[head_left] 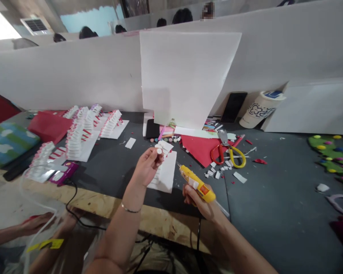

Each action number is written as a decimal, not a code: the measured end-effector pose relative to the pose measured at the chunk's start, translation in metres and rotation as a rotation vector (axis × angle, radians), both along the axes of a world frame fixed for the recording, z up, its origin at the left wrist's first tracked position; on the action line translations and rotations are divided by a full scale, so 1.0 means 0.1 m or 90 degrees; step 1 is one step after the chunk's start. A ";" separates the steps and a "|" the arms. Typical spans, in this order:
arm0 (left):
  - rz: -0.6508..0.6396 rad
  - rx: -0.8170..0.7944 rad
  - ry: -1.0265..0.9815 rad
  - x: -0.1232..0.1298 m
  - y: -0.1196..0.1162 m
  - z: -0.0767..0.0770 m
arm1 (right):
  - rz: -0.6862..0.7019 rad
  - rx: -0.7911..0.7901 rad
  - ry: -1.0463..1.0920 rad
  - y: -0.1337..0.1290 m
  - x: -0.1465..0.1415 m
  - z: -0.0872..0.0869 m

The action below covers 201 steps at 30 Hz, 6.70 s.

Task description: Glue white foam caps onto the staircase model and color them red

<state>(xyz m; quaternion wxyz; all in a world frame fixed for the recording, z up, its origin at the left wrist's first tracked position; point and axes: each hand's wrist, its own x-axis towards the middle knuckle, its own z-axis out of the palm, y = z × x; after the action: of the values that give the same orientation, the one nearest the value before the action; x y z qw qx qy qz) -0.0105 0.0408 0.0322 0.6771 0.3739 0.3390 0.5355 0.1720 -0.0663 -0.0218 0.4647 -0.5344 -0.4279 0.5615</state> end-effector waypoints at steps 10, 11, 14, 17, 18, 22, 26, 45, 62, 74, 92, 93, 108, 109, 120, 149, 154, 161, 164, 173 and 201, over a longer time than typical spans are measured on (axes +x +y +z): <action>-0.068 0.216 0.573 -0.24 1.06 0.16 | 0.000 -0.004 0.024 -0.01 -0.03 0.08; -0.095 0.228 0.615 -0.23 1.15 0.16 | 0.004 0.002 0.030 -0.01 -0.03 0.08; -0.181 0.256 0.699 -0.19 1.32 0.16 | 0.019 0.014 0.042 -0.03 -0.02 0.08; -0.266 0.274 0.758 -0.16 1.42 0.16 | 0.032 0.010 0.048 -0.05 -0.01 0.06; -0.292 0.277 0.776 -0.15 1.44 0.16 | 0.034 0.012 0.051 -0.06 -0.01 0.06; -0.366 0.290 0.818 -0.13 1.51 0.19 | 0.024 0.012 0.050 -0.12 -0.01 0.07; -0.389 0.311 0.871 -0.14 1.53 0.23 | 0.006 0.001 0.029 -0.17 -0.01 0.14; -0.366 0.330 0.759 -0.12 1.55 0.14 | 0.002 -0.057 0.039 -0.19 0.03 0.05; -0.375 0.298 0.718 -0.08 1.46 0.17 | -0.042 -0.067 -0.008 -0.21 0.02 0.13; -0.335 0.396 0.782 -0.18 1.39 0.14 | -0.018 -0.055 -0.024 -0.18 0.06 0.12; -0.234 0.373 0.775 -0.19 1.26 0.11 | 0.034 0.000 -0.040 -0.16 0.12 0.04; -0.234 0.381 0.770 -0.20 1.26 0.12 | 0.036 0.002 -0.040 -0.15 0.12 0.04; -0.293 0.470 0.874 -0.16 1.23 0.06 | -0.012 -0.005 -0.029 -0.14 0.07 0.12; -0.287 0.468 0.869 -0.17 1.23 0.08 | -0.009 -0.003 -0.024 -0.14 0.07 0.13; -0.010 0.052 0.485 -0.69 0.73 -0.27 | -0.163 0.012 0.176 0.01 0.03 -0.15; 0.024 -0.125 0.131 -0.65 0.37 -0.74 | -0.314 0.008 0.305 0.71 -0.20 -0.30; 0.069 -0.133 0.120 -0.67 0.45 -0.69 | -0.357 0.013 0.216 0.47 0.21 -0.18; 0.058 -0.112 0.168 -0.73 0.53 -0.60 | -0.434 0.076 -0.012 0.16 0.94 0.12; 0.042 -0.099 0.201 -0.83 0.56 -0.58 | -0.436 0.072 -0.050 0.12 1.07 0.18; 0.071 -0.061 0.372 -1.12 0.55 -0.47 | -0.303 0.067 0.000 0.26 0.88 0.09; 0.031 -0.008 0.545 -0.13 0.52 -0.27 | -0.375 0.059 0.317 1.00 0.86 -0.31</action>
<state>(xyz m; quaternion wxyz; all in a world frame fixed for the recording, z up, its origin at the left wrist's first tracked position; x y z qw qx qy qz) -0.0238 0.0924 0.0051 0.4651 0.5502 0.6012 0.3457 0.2584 0.0338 -0.0529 0.7195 -0.4600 -0.1551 0.4967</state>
